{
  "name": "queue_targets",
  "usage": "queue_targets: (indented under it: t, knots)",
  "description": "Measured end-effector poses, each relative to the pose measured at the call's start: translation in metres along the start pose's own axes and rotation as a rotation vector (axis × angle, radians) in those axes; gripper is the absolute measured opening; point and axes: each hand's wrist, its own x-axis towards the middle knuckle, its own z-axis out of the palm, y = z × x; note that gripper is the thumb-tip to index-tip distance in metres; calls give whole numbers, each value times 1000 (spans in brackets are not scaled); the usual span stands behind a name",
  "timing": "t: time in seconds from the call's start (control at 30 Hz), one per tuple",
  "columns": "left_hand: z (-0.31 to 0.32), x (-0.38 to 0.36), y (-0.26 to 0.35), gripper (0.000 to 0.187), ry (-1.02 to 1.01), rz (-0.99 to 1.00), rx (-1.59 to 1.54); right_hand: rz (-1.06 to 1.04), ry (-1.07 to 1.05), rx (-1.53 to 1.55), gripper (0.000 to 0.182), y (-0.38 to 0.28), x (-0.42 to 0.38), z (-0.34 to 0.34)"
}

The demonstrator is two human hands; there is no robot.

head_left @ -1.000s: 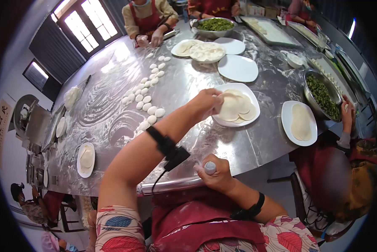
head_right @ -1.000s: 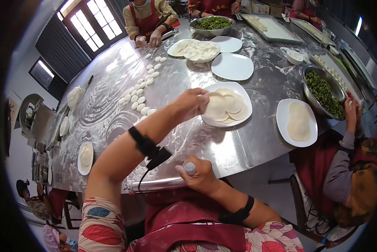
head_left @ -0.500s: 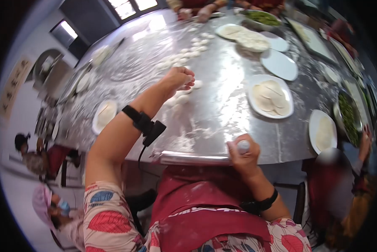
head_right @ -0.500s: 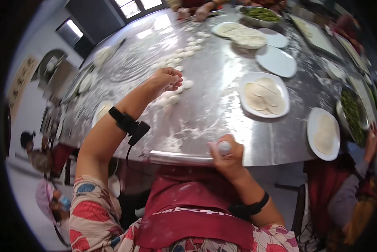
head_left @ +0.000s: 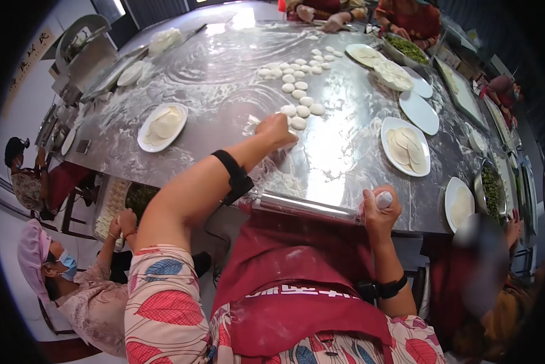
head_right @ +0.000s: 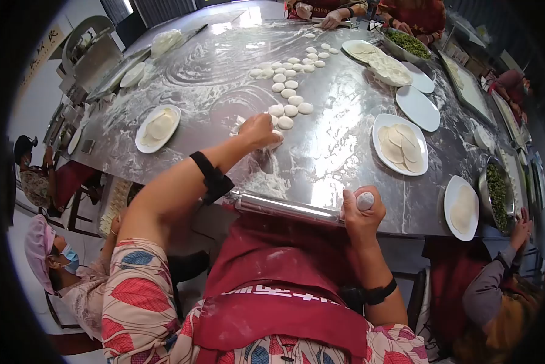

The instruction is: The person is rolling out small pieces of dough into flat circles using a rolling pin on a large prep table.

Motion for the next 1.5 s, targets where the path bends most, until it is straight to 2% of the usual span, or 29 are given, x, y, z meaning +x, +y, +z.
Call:
queue_targets:
  t: [0.1,0.13,0.23,0.27,0.37,0.4,0.53,0.63,0.77,0.8,0.83,0.93,1.0,1.03,1.1,1.2,1.3,1.33,1.4,1.5]
  knots:
    - [6,-18,15,36,-158,142,-32,27,9,20,19,-2,-4,1]
    - [4,-33,24,28,-179,211,-72,41,13,29,19,-3,-4,1]
    - [18,-54,42,28,-353,192,-488,79,9,50,19,-5,2,4]
    - [19,-57,49,25,-484,139,-548,84,14,30,19,-5,5,5]
    - [28,-65,55,19,-437,211,-494,58,22,-33,19,6,23,9]
    - [31,-67,56,13,-385,177,-500,22,17,-61,19,14,32,10]
    - [30,-74,51,10,-378,71,-489,-12,-20,-47,21,17,42,13]
    - [28,-89,51,12,-226,218,-327,37,-8,8,21,10,23,7]
    - [31,-90,65,16,-295,280,-332,0,48,-86,22,20,43,16]
    - [35,-87,68,17,-248,302,-329,-5,62,-69,22,17,49,21]
    - [33,-85,73,17,-278,295,-342,25,26,-20,22,16,53,23]
    - [27,-84,79,16,-367,274,-368,-40,16,-123,22,19,50,15]
    - [33,-90,72,15,-266,311,-259,-55,22,-186,22,4,23,5]
    - [34,-92,68,15,-211,323,-205,32,44,-55,23,6,11,3]
    - [30,-94,59,13,-218,241,-320,-13,42,10,24,2,-3,0]
    - [24,-97,59,16,-274,184,-448,24,62,-108,24,7,22,9]
    - [20,-93,75,14,-182,313,-214,-99,77,-225,25,33,66,26]
    - [24,-89,78,13,-159,282,-200,-102,79,-218,25,35,66,26]
    - [21,-87,76,14,-229,326,-202,-108,76,-209,25,35,68,26]
    - [20,-91,73,17,-243,325,-154,-56,77,-208,24,4,25,9]
